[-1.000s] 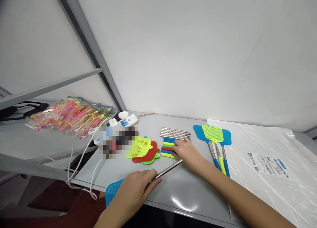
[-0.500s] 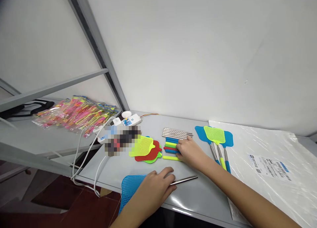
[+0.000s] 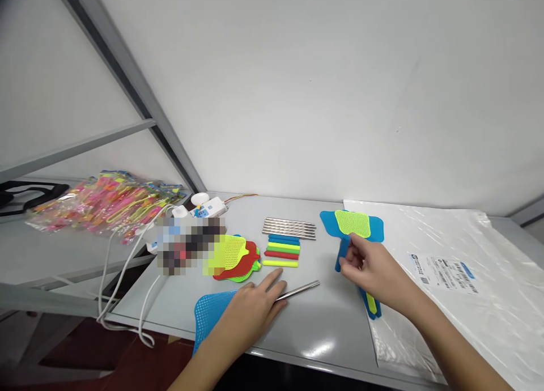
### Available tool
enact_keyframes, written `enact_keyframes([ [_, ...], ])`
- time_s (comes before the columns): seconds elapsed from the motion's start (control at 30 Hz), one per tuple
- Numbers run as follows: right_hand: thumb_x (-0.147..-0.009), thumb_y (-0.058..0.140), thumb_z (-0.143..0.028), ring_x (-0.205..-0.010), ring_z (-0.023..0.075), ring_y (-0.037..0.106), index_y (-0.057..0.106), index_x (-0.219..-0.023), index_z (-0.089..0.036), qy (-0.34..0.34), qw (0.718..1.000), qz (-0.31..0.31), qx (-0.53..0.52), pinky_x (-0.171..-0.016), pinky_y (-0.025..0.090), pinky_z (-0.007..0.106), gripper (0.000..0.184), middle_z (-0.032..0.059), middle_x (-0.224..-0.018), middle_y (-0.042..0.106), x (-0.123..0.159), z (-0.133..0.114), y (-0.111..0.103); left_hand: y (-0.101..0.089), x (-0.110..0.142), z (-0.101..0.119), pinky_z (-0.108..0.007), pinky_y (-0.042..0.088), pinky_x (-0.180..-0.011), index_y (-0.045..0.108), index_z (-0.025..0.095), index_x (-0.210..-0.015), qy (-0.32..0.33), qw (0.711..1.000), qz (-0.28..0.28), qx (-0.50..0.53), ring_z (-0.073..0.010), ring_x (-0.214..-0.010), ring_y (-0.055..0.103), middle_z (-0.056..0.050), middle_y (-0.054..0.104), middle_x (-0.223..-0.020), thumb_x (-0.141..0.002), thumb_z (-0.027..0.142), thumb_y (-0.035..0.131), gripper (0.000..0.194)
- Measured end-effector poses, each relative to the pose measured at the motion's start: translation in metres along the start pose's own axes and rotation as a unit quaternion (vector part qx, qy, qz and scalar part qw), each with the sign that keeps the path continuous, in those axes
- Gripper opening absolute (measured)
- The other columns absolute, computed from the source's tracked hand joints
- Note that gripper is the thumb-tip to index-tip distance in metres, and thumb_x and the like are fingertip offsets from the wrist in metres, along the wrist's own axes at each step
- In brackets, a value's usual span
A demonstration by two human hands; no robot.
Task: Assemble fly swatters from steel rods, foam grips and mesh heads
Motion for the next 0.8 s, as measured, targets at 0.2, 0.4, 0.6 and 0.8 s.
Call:
enact_keyframes([
  [0.2,-0.088,0.051,-0.024,-0.061,0.0155,0.058,0.046,-0.085,-0.024,0.028,0.969,-0.036,-0.242,-0.061,0.046,0.030,0.006,-0.0017,-0.068,0.061,0.020,0.010,0.017,-0.002,0.003,-0.004,-0.041,0.055,-0.079,0.057,0.025,-0.115,-0.013,1.000,0.000,-0.005,-0.0243,-0.087,0.068,-0.006,0.043,-0.149,-0.098,0.035,0.043,0.024],
  [0.4,-0.090,0.054,-0.032,-0.055,0.0138,0.056,0.050,-0.084,-0.021,0.066,0.932,0.015,-0.357,-0.054,0.041,0.026,0.012,-0.0012,-0.060,0.063,0.030,0.025,0.049,-0.002,0.011,-0.006,-0.040,0.053,-0.078,0.060,0.024,-0.112,0.016,0.999,0.033,-0.008,-0.0238,-0.090,0.068,-0.005,0.046,-0.147,-0.099,0.031,0.040,0.024],
  [0.6,-0.087,0.059,-0.044,-0.044,0.0104,0.049,0.055,-0.087,-0.019,0.158,0.856,0.105,-0.481,-0.044,0.035,0.023,0.025,-0.0023,-0.055,0.059,0.030,0.040,0.083,0.001,0.019,-0.008,-0.037,0.051,-0.077,0.061,0.024,-0.112,0.034,0.998,0.052,-0.016,-0.0220,-0.088,0.068,-0.003,0.053,-0.142,-0.100,0.027,0.040,0.025],
  [0.8,-0.086,0.060,-0.044,-0.042,0.0087,0.046,0.056,-0.082,-0.018,0.157,0.832,0.106,-0.521,-0.040,0.031,0.021,0.027,-0.0020,-0.053,0.057,0.025,0.038,0.097,0.003,0.023,-0.006,-0.037,0.048,-0.076,0.058,0.023,-0.116,0.040,0.999,0.031,0.008,-0.0216,-0.087,0.068,-0.002,0.056,-0.138,-0.102,0.026,0.035,0.027],
])
Point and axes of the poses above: each hand's wrist, its own x-axis away from the middle knuckle, its own y-axis out of the palm, z = x × y, the point moved 5 cm from there along -x, towards the middle knuckle
